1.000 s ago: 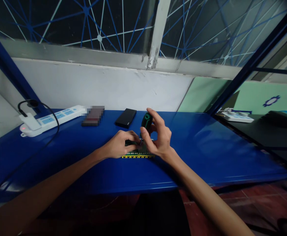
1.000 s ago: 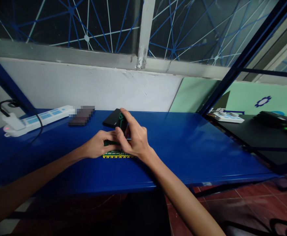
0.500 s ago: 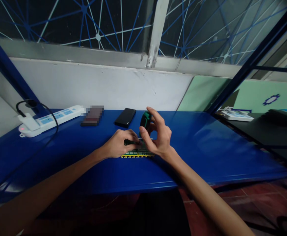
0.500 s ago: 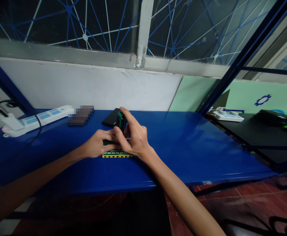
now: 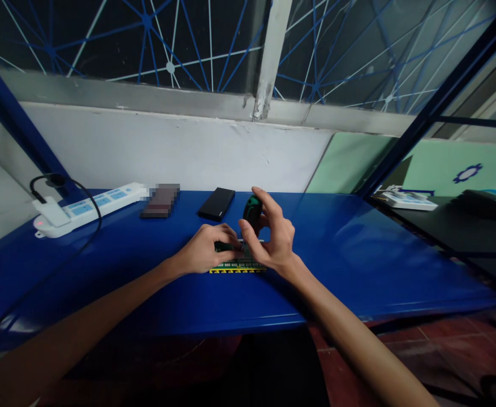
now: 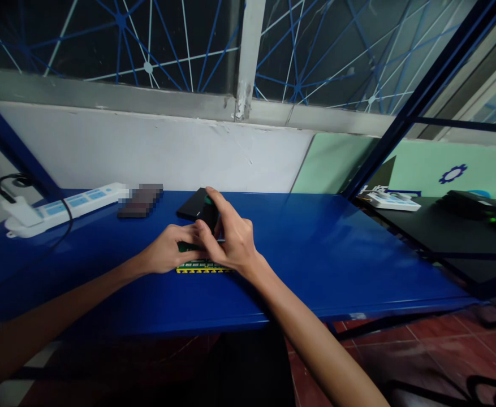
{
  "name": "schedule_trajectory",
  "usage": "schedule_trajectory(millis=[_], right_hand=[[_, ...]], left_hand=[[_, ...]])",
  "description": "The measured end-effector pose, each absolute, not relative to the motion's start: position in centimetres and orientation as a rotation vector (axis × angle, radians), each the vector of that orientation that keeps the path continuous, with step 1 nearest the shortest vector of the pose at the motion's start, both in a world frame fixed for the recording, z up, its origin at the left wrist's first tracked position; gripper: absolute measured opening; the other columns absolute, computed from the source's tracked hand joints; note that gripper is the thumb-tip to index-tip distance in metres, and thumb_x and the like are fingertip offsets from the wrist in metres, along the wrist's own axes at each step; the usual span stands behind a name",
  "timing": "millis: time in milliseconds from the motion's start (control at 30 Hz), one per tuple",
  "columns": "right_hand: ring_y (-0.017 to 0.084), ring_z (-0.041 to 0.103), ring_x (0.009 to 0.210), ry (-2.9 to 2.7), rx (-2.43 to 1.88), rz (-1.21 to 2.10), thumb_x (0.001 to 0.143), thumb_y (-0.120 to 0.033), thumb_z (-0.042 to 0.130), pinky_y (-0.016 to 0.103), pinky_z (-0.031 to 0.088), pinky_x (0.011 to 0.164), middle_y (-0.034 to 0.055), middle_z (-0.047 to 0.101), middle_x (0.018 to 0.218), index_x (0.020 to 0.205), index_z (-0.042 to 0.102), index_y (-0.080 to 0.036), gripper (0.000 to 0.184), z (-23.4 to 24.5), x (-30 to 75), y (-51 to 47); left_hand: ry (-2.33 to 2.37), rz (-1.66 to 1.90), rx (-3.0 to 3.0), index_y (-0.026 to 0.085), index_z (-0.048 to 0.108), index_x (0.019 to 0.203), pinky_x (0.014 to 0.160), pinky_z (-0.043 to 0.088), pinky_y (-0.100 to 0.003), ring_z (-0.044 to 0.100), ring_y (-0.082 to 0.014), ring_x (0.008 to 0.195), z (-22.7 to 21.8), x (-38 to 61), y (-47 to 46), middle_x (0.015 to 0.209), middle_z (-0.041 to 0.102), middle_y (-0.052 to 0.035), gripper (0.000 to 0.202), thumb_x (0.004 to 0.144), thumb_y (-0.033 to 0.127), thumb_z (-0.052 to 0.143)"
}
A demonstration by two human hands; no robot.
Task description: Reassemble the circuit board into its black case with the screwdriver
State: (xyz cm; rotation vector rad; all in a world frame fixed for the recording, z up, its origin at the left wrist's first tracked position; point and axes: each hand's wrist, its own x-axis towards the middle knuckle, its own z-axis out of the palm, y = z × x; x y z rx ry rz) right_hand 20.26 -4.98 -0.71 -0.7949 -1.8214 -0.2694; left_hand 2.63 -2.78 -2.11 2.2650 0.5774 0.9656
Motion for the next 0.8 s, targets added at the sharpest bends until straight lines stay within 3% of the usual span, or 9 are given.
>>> schedule_trajectory(millis=[233,567,800], right_hand=[[0.009,0.057,0.051,-1.838,-0.801,-0.246,0.087,-0.025,0.049,0.026,0.051,0.047,0.0103,0.06,0.121,0.145,0.028,-0.023,0.061,-0.68,20.38,-5.0],[0.009,0.06,0.052,-1.821,-0.804,-0.272,0.087,-0.023,0.049,0.025,0.051,0.047,0.0081,0.063,0.116,0.144,0.029,-0.025,0.061,-0.48,20.33,-5.1],[0.008,0.054,0.044,-1.756,-0.809,-0.295,0.084,-0.024,0.058,0.025,0.047,0.041,0.0032,0.066,0.103,0.143,0.029,-0.029,0.066,-0.55,20.03,-4.98]], left_hand=[[0.57,0.9,2.267,0.016,0.075,0.088,0.086,0.052,-0.037,0.065,-0.0203,0.086,-1.56,2.57,-3.02,0.083,0.07,-0.0072,0.016,0.084,0.027,0.064],[0.542,0.85,2.264,0.017,0.073,0.094,0.085,0.052,-0.036,0.066,-0.0197,0.09,-1.82,2.37,-2.79,0.095,0.071,-0.008,0.015,0.086,0.023,0.063],[0.577,0.972,2.287,0.016,0.074,0.087,0.087,0.051,-0.038,0.065,-0.021,0.09,-2.11,2.49,-2.77,0.085,0.071,-0.0072,0.014,0.08,0.028,0.07]])
